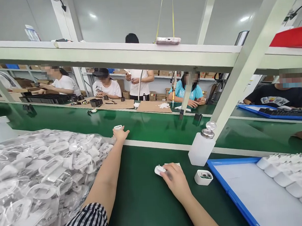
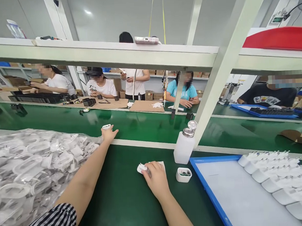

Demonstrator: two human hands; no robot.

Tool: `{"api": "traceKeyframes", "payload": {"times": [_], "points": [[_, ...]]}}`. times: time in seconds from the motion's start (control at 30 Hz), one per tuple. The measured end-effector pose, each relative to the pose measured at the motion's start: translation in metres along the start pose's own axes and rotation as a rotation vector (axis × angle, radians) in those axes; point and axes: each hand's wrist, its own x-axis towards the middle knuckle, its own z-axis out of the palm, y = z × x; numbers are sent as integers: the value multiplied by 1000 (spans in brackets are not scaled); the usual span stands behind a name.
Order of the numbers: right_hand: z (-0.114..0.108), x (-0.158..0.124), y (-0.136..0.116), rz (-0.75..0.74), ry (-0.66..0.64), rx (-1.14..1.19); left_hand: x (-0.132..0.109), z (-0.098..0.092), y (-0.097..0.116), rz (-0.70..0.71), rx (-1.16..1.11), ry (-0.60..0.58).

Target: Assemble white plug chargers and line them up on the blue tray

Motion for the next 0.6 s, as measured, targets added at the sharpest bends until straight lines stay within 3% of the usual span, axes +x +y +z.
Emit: {"api": "traceKeyframes", "payload": {"times": [0.13, 0.27, 0.33, 0.47, 0.6], "points": [[-2, 2, -2, 19, 3, 12, -35, -6, 4, 165, -41, 92], [-8, 3, -5, 105, 68, 116, -101, -12, 12, 378, -63, 49], [-13, 3, -6, 177, 130, 199, -142, -16, 13, 427, -57, -43], [-21, -1, -5, 293, 219, 335, -214, -32, 8, 435, -29, -334], [-27, -2, -7, 296, 218, 395, -241, -51, 6, 489, -47, -563]]}}
